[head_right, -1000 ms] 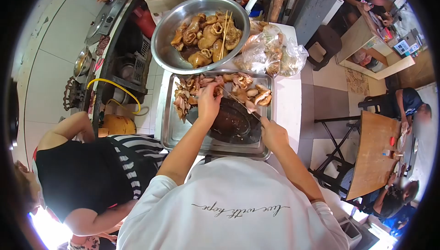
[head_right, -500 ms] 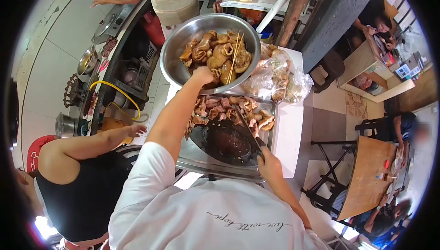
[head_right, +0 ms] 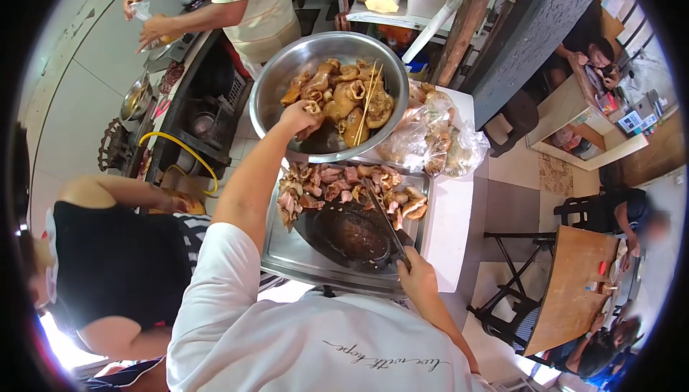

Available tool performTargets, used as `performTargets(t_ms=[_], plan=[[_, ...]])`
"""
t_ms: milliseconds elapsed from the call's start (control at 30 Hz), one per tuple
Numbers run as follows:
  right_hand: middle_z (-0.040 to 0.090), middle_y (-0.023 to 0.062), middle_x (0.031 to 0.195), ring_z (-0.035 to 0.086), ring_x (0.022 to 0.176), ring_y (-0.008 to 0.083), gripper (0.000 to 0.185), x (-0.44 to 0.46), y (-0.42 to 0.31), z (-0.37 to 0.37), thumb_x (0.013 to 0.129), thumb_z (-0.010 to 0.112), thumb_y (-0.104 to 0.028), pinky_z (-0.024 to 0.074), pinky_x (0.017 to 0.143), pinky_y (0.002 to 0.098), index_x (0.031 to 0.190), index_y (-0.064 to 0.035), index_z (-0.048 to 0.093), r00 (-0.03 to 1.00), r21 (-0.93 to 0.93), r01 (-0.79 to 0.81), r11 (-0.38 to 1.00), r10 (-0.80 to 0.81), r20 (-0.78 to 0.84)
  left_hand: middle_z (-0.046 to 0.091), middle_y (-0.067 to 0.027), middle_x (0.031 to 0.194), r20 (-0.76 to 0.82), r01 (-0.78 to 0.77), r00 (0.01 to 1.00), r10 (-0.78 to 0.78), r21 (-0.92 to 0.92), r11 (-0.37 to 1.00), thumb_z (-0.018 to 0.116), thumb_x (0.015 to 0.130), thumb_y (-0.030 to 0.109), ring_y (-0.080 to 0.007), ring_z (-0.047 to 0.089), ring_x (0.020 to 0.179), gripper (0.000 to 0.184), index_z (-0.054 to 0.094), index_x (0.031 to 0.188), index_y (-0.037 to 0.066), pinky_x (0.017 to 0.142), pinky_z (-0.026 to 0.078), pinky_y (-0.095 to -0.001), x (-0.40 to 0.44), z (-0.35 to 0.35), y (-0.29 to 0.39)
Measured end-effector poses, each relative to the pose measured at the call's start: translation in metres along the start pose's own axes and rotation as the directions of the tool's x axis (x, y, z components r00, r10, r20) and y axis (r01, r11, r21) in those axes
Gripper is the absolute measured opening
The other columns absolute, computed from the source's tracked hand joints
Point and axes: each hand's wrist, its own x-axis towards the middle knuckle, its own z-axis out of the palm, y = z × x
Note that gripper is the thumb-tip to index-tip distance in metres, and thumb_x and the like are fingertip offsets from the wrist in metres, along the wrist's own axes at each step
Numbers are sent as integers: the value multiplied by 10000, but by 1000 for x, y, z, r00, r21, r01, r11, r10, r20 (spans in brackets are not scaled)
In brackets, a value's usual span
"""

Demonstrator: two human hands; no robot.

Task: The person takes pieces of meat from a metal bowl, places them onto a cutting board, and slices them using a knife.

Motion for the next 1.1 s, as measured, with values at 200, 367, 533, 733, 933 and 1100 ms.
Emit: performTargets(t_ms=[200, 367, 533, 733, 933, 1100], plan=[[586, 158, 689, 572, 593, 258, 274, 6, -2, 3, 831, 633, -101, 450, 579, 350, 1093, -59, 567, 998, 35, 57, 998, -57, -8, 605, -105, 685, 13, 42, 999, -42, -530, 847, 667, 636, 4, -192, 580, 507, 674, 457, 1276, 27, 411, 430, -330, -25, -28, 0], [577, 173, 696, 595, 617, 305, 269, 9, -12, 5, 845, 614, -105, 453, 574, 382, 1100, -55, 545, 997, 51, 56, 997, -58, 45, 604, -101, 645, -61, -118, 993, 101, -572, 812, 693, 669, 33, -179, 562, 438, 581, 501, 1217, 22, 339, 384, -323, -82, -27, 19], [570, 168, 682, 582, 595, 290, 287, 9, -7, 7, 851, 616, -111, 445, 563, 369, 1121, -51, 541, 995, 112, 100, 989, -100, -2, 549, -175, 1095, -221, -303, 938, 269, -138, 943, 774, 692, 238, -333, 587, 997, 480, 593, 1117, 109, 867, 473, -364, -183, -17, 53], [571, 160, 675, 576, 579, 261, 286, 7, 18, 5, 859, 612, -128, 448, 566, 367, 1126, -54, 542, 999, 132, -25, 991, 22, 23, 521, -170, 1152, -27, -347, 937, 348, -180, 920, 730, 625, 78, -355, 560, 1017, 577, 567, 1178, 79, 855, 472, -378, -233, 83, 13], [570, 162, 682, 580, 593, 282, 271, -7, 22, 8, 865, 606, -148, 453, 581, 371, 1097, -43, 514, 996, 73, -58, 996, 53, 70, 377, -219, 1321, -151, -336, 903, 402, 335, 880, 636, 645, 12, -412, 403, 1181, 554, 582, 1179, 150, 950, 342, -550, -267, 153, -10], [610, 180, 742, 619, 655, 296, 285, -18, 18, 9, 877, 606, -136, 474, 617, 362, 1133, -54, 513, 995, -15, 11, 1000, -10, 97, 385, -223, 1309, -291, -383, 865, 410, 147, 912, 686, 678, 110, -392, 433, 1117, 498, 564, 1160, 80, 933, 364, -520, -278, 157, -17]])
